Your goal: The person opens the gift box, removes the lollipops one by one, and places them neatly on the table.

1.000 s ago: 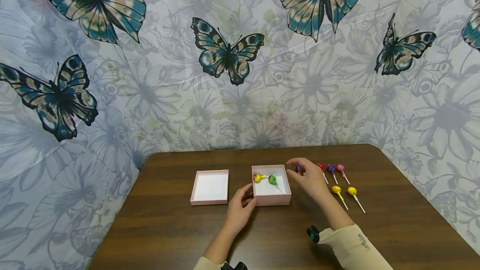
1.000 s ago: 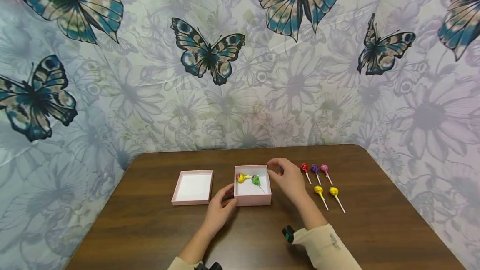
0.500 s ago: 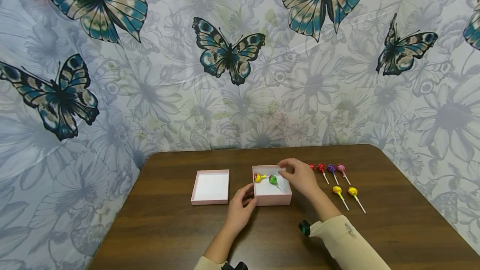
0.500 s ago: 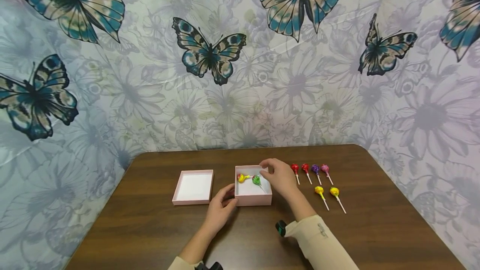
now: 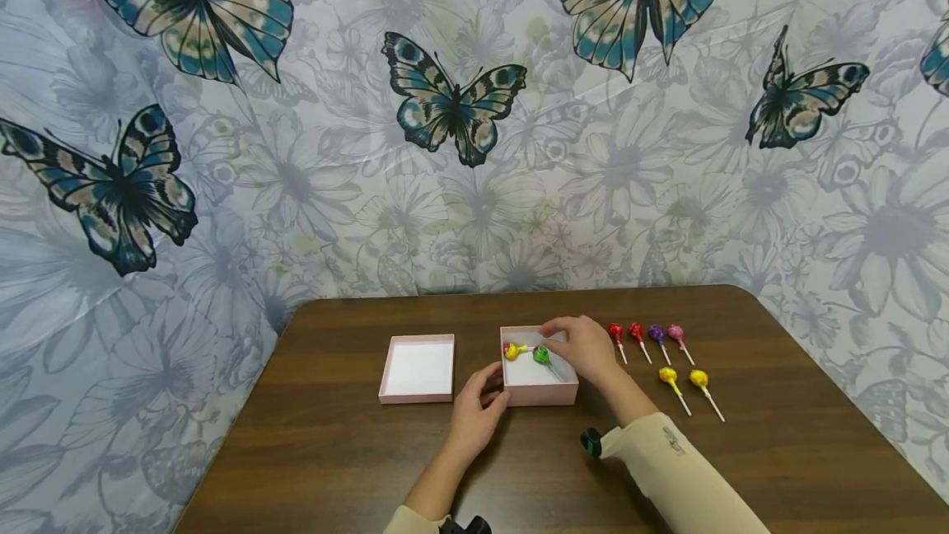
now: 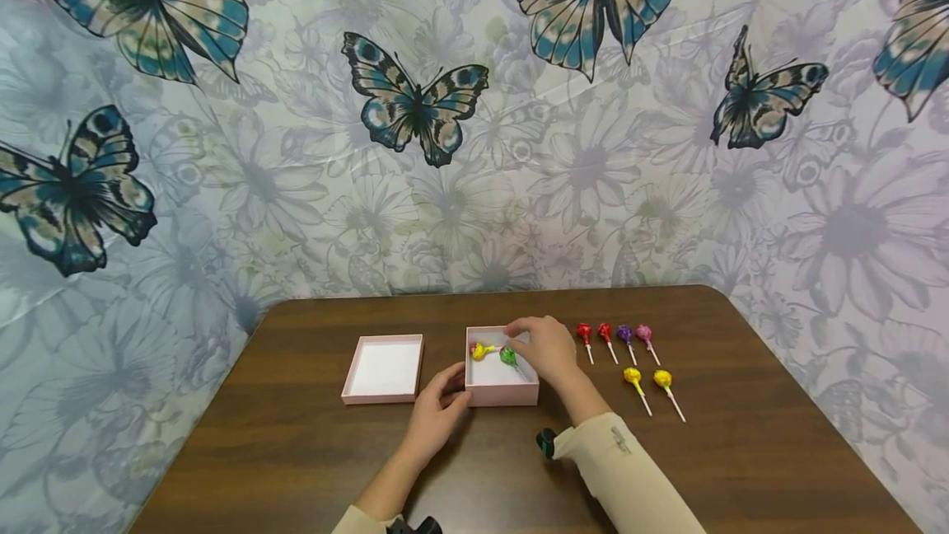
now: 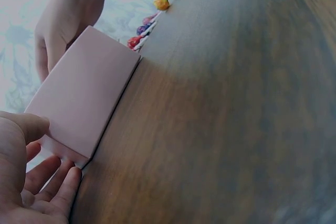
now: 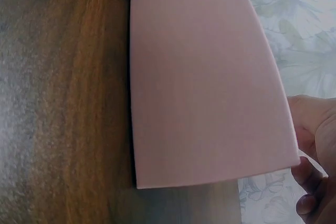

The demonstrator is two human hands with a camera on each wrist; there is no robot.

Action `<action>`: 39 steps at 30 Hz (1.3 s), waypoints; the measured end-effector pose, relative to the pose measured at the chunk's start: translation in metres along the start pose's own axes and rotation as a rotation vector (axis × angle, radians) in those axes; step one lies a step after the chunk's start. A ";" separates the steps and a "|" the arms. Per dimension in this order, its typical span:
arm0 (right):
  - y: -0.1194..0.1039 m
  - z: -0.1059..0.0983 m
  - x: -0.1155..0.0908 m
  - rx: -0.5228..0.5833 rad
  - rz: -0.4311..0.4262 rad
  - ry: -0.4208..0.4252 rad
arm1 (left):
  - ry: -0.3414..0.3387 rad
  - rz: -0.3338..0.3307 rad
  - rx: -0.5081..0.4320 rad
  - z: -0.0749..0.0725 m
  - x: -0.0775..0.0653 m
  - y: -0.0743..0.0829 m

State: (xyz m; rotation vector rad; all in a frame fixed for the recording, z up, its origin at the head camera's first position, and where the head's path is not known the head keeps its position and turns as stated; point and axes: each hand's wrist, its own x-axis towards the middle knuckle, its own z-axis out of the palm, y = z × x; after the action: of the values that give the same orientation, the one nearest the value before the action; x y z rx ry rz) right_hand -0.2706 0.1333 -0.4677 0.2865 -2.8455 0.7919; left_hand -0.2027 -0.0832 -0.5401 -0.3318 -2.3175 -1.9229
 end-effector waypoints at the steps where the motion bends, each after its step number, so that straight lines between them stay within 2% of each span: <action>1: -0.001 0.000 0.000 -0.006 0.003 -0.004 | -0.003 0.000 -0.006 0.000 0.000 0.000; 26: -0.003 0.014 0.007 -0.114 0.052 -0.149 | -0.030 -0.002 0.037 -0.002 0.000 0.000; 33: -0.004 0.017 0.008 -0.189 0.033 -0.168 | -0.023 0.005 0.013 -0.002 -0.001 -0.001; 39: -0.005 0.016 0.008 -0.210 0.021 -0.163 | -0.022 0.018 -0.025 -0.002 -0.001 0.001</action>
State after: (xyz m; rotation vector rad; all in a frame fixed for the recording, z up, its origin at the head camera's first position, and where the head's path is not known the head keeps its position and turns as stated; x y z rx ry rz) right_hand -0.2786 0.1192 -0.4769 0.3049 -3.0565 0.4876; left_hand -0.2018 -0.0847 -0.5391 -0.3765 -2.2975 -1.9506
